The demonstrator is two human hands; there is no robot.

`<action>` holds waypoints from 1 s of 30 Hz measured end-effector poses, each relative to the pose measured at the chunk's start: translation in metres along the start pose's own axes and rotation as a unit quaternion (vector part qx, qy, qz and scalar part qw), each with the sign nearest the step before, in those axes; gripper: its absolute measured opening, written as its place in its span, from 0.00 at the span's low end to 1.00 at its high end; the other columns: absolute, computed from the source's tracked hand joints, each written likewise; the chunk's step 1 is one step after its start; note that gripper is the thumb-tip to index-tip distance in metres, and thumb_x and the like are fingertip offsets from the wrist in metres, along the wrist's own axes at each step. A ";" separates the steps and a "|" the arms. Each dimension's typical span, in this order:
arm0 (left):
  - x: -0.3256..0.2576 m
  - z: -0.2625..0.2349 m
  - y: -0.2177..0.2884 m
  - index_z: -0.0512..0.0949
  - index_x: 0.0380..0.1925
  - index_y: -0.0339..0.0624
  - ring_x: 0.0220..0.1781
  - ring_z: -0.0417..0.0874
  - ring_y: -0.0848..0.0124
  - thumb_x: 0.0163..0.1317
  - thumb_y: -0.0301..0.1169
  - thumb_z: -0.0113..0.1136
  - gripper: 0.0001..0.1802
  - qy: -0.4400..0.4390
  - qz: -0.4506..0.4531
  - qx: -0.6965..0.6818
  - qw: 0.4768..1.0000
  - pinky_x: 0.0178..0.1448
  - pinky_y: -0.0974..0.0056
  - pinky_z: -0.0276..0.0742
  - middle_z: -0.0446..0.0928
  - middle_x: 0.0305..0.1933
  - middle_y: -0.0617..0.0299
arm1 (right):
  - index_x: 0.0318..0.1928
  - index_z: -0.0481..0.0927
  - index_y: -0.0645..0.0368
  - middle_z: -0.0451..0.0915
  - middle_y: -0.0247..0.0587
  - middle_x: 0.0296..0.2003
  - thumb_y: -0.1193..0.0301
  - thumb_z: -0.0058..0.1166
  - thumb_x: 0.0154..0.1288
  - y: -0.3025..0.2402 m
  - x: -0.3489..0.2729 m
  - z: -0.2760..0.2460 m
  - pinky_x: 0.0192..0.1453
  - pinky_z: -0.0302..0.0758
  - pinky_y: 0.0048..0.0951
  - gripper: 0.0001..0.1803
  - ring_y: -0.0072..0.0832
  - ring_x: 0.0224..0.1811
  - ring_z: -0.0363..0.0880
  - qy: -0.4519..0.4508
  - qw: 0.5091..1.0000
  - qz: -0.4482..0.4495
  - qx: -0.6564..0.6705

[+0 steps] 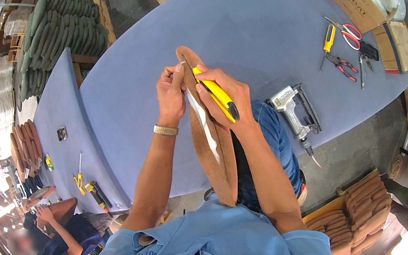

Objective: The person staples fabric onto a curved wooden furniture part using a pneumatic staple gun, then trims excess fabric with a utility knife. The person repeatedly repositions the part and continues stapling along the edges.

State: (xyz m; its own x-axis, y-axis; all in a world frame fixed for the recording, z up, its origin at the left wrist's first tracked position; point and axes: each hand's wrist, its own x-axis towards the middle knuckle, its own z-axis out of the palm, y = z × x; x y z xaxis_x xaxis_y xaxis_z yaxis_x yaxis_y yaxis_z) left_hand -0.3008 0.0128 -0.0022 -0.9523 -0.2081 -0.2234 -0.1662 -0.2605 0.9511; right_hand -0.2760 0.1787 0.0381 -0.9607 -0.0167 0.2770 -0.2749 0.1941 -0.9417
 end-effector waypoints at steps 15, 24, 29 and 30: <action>-0.004 -0.008 0.005 0.79 0.37 0.44 0.29 0.71 0.82 0.75 0.37 0.66 0.11 0.013 -0.027 -0.025 0.999 0.35 0.72 0.69 0.75 0.28 0.71 | 0.47 0.84 0.62 0.87 0.53 0.57 0.78 0.64 0.68 -0.017 -0.035 -0.011 0.59 0.84 0.30 0.09 0.35 0.56 0.90 0.003 0.999 0.029 0.022; -0.044 0.014 0.041 0.77 0.34 0.34 0.30 0.78 0.78 0.76 0.30 0.63 0.12 -0.020 0.256 0.259 0.931 0.40 0.70 0.77 0.80 0.29 0.65 | 0.49 0.83 0.58 0.90 0.45 0.50 0.73 0.66 0.68 -0.015 -0.032 -0.012 0.50 0.85 0.29 0.11 0.34 0.45 0.91 0.026 0.999 0.028 0.016; -0.010 0.012 0.054 0.78 0.35 0.37 0.25 0.76 0.80 0.76 0.34 0.64 0.13 -0.024 0.074 0.239 0.968 0.30 0.71 0.73 0.78 0.27 0.67 | 0.49 0.84 0.58 0.89 0.46 0.52 0.74 0.66 0.68 -0.017 -0.030 -0.017 0.54 0.85 0.29 0.10 0.33 0.51 0.91 0.003 1.000 0.018 0.008; -0.004 0.012 0.054 0.79 0.34 0.38 0.25 0.75 0.81 0.76 0.35 0.64 0.13 -0.027 0.033 0.239 0.970 0.29 0.72 0.72 0.78 0.26 0.68 | 0.49 0.84 0.58 0.89 0.47 0.53 0.75 0.66 0.68 -0.017 -0.030 -0.018 0.55 0.85 0.28 0.10 0.33 0.53 0.91 0.002 1.000 0.015 0.013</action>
State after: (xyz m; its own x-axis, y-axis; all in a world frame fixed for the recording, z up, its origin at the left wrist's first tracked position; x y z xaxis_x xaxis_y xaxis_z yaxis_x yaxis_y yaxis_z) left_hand -0.3092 0.0111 0.0531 -0.9748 -0.1561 -0.1592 -0.1915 0.2205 0.9564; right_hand -0.2413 0.1934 0.0494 -0.9685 -0.0068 0.2490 -0.2465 0.1698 -0.9541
